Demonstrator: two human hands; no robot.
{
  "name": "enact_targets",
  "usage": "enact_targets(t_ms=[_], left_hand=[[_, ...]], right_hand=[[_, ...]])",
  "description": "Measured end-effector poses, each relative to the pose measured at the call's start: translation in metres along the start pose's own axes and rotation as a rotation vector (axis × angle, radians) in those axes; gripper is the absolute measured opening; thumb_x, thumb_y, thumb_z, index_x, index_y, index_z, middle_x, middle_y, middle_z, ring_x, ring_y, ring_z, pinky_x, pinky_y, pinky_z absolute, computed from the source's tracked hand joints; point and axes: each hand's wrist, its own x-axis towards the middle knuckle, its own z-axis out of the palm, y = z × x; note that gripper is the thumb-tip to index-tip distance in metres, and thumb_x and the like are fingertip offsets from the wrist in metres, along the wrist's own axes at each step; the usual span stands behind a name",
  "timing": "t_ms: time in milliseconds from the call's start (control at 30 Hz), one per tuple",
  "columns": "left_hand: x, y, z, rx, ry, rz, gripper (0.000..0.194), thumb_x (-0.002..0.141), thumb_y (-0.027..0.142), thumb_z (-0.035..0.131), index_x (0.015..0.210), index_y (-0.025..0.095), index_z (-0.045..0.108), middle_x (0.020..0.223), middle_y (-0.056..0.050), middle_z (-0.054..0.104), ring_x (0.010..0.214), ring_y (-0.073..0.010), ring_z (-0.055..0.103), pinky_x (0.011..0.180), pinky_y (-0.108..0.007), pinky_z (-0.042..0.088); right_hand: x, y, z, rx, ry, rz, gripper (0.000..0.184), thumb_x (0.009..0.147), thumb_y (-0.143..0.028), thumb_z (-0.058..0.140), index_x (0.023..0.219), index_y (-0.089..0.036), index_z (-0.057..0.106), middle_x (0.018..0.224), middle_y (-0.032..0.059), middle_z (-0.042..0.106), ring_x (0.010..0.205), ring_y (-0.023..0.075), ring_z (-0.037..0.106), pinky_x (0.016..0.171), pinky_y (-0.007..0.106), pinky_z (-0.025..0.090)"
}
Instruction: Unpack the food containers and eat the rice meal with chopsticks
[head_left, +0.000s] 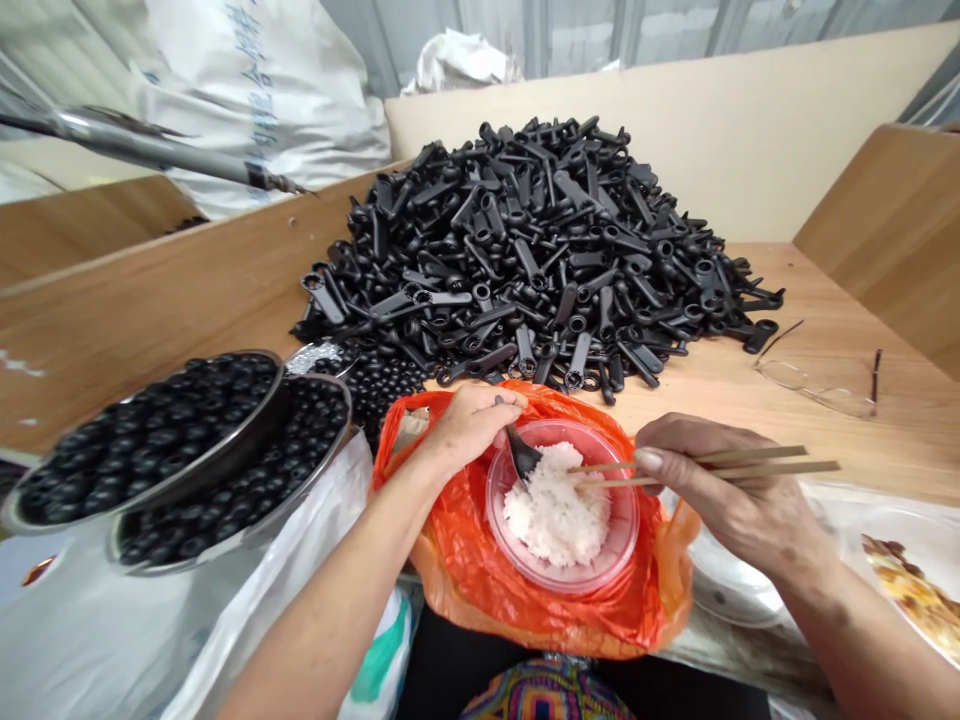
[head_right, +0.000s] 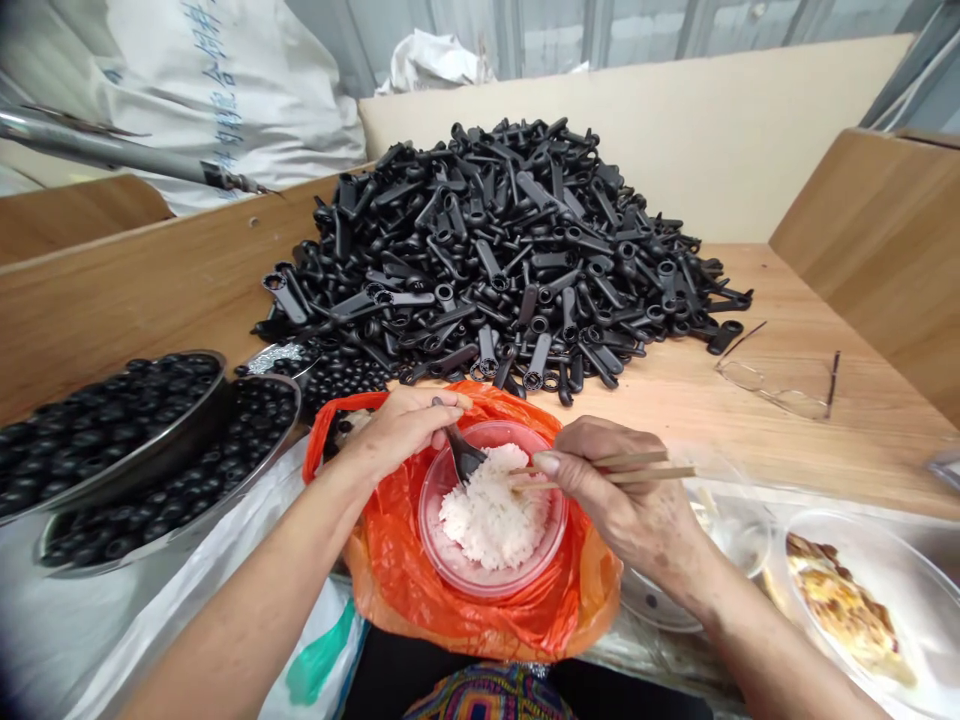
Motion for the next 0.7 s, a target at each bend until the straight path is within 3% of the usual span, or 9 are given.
enact_targets(t_ms=[100,233,367,700], left_hand=[[0.004,0.002,0.004,0.004,-0.038,0.009,0.028,0.067,0.036,0.055,0.075,0.011,0.066,0.067,-0.002,0.060,0.046,-0.0070,0.045,0.043,-0.016,0.029],[0.006,0.002,0.004,-0.005,-0.064,-0.033,0.031,0.068,0.037,0.056,0.080,0.011,0.068,0.051,0.000,0.051,0.039,-0.0069,0.037,0.039,-0.017,0.021],[0.007,0.001,0.002,-0.057,-0.058,-0.085,0.035,0.066,0.037,0.057,0.085,0.010,0.068,0.048,0.000,0.050,0.037,-0.0066,0.033,0.038,-0.017,0.017],[0.019,-0.004,-0.006,-0.215,-0.070,-0.138,0.040,0.059,0.037,0.063,0.087,0.008,0.067,0.054,-0.004,0.051,0.041,-0.0096,0.041,0.036,-0.016,0.018]], right_hand=[[0.002,-0.002,0.007,-0.025,0.030,-0.005,0.024,0.090,-0.029,0.058,0.072,-0.014,0.066,0.070,0.0034,0.063,0.063,0.0123,0.057,0.060,0.022,0.044],[0.000,0.000,0.012,-0.025,0.068,0.010,0.022,0.089,-0.028,0.059,0.073,-0.015,0.066,0.071,0.0029,0.063,0.064,0.0125,0.057,0.061,0.022,0.044],[-0.003,0.003,0.015,0.017,0.039,0.043,0.021,0.092,-0.029,0.057,0.076,-0.017,0.066,0.075,0.0024,0.063,0.068,0.0127,0.057,0.064,0.023,0.043],[-0.004,0.008,0.008,0.067,0.089,-0.003,0.016,0.092,-0.025,0.059,0.079,-0.020,0.067,0.083,0.0012,0.064,0.074,0.0119,0.059,0.067,0.022,0.045]])
